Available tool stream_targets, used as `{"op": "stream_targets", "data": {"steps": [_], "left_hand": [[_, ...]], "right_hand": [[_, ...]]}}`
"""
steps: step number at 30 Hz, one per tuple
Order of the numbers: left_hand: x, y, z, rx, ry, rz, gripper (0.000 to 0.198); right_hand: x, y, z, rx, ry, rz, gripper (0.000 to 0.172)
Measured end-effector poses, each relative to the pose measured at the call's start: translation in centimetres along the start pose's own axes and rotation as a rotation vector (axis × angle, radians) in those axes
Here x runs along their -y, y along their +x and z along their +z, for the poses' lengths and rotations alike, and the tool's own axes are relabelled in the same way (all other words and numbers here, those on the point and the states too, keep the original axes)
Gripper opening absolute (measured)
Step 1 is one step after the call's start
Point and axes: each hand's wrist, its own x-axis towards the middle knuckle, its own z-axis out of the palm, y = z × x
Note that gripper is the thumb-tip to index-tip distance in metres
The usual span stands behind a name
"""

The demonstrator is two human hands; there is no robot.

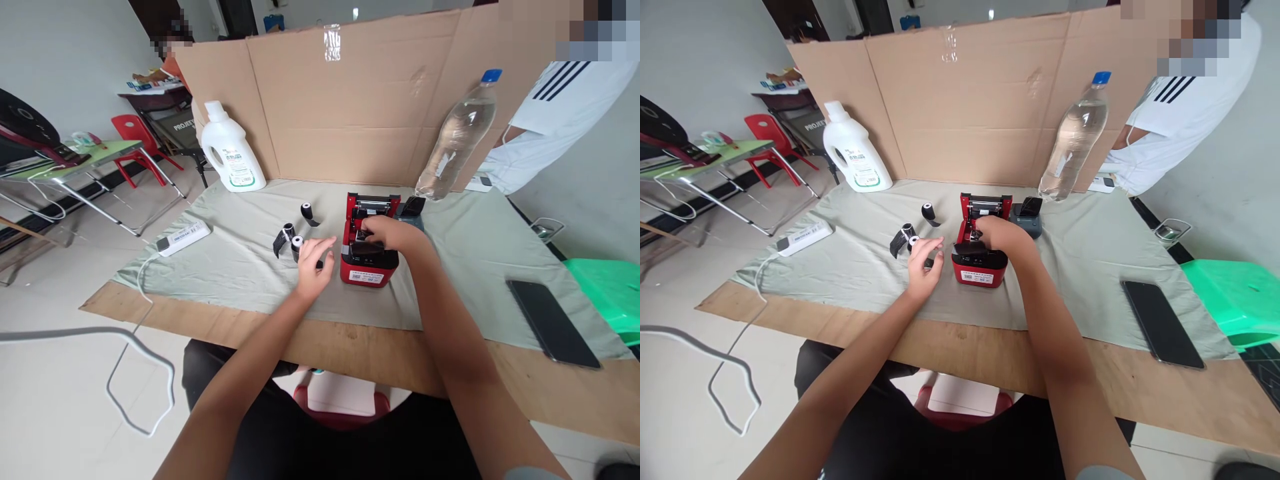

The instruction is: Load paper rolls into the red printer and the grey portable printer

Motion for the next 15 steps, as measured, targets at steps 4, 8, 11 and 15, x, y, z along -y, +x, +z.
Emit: {"op": "stream_targets", "data": {"steps": [4,8,11,15], "left_hand": [[0.0,0.1,-0.1,-0.012,-0.114,-0.078,0.023],[0.2,0.0,-0.1,0.029,-0.380,-0.235,0.030],[0.3,0.2,-0.1,0.020,-0.450,-0.335,0.042],[0.4,0.6,-0.3,-0.069,-0.445,-0.428,0.035]], "right_hand": [[1.6,-2.8,-1.7,-0.078,-0.021,-0.069,0.012],[4.1,-4.2,-1.5,-0.203,0.064,-0.211,0.019],[5.5,-3.5,-0.4,-0.184,0.148,-0.333,0.018],[5.8,-2.2,0.8,-0.194,0.279,-0.365,0.019]]}}
